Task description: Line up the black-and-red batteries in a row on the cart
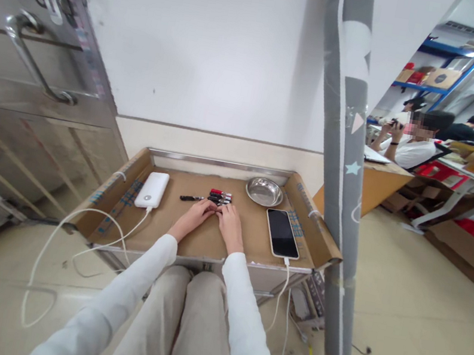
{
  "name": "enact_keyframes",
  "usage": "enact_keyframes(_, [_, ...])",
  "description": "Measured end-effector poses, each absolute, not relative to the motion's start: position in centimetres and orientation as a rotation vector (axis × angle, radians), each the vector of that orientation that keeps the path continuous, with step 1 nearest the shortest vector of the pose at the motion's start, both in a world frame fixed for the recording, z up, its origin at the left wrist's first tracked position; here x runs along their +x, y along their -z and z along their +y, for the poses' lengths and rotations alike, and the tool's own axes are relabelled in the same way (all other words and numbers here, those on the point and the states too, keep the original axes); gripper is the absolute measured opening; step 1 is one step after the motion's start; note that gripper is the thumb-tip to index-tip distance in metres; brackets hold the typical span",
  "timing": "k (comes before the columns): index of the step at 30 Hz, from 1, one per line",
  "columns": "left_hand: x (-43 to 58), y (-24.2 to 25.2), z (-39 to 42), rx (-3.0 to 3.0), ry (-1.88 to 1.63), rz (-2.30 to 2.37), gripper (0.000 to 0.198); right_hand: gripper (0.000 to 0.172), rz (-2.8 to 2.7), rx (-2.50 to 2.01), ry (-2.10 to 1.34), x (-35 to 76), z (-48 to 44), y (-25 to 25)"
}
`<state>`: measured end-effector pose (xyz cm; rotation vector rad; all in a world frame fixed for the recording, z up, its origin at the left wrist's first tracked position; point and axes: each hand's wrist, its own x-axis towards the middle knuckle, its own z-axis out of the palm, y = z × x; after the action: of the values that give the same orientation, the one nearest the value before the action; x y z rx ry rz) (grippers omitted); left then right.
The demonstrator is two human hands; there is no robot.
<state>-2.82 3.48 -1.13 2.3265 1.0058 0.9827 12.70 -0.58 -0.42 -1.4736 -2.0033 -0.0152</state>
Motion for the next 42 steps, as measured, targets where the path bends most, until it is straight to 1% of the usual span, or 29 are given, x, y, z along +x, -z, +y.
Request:
enact_keyframes(4, [-2.7,0.9,3.4,2.361,-1.0,1.013,0.018,0.02,-1.997,-1.486,0.011,12.7,-0.4,0.7])
enact_keyframes(9, [-2.7,0.4,3.1,2.568,-1.002,1.133,0.027,0.025,-1.922,-1.558,0.138,12.9,-0.3,1.0])
enact_keyframes(15, [-2.8,0.1,2.7,2.654,-0.804,1.291,0.022,0.03,-1.746,-1.694,0.239,13.2,-0.6,0.5])
enact_keyframes(18, [-2.8,0.2,2.8,2.666,-0.819,1.272,0.02,0.031,-1.736,-1.724,0.21,13.2,-0.6,0.5])
enact_keyframes(23, [-2.7,0.6,3.1,2.649,-0.947,1.277,0.02,0.033,-1.701,-1.758,0.189,13.3,-0.5,0.6])
enact_keyframes(27, [-2.7,0.6,3.1,2.653,-1.004,1.304,0.019,0.031,-1.816,-1.589,0.062,13.0,-0.5,0.4])
enact_keyframes(28, [-2.7,0.5,3.0,2.65,-1.017,1.319,0.019,0.033,-1.856,-1.522,0.009,12.9,-0.6,0.3])
enact_keyframes(30, [-2.7,0.4,3.0,2.641,-1.051,1.365,0.02,0.044,-1.91,-1.405,-0.093,12.6,-0.8,0.0])
enact_keyframes(32, [-2.7,0.3,2.9,2.628,-1.078,1.446,0.022,0.057,-1.935,-1.336,-0.159,12.4,-1.0,-0.3])
enact_keyframes(34, [-2.7,0.2,2.8,2.592,-1.085,1.584,0.024,0.064,-1.941,-1.32,-0.178,12.2,-1.1,-0.3])
enact_keyframes(39, [-2.9,0.1,2.0,2.365,-1.041,2.025,0.026,0.056,-1.896,-1.428,-0.119,12.3,-0.7,0.3])
enact_keyframes(42, [-3.0,0.3,1.8,2.296,-1.024,2.117,0.027,0.055,-1.886,-1.449,-0.069,12.3,-0.6,0.4])
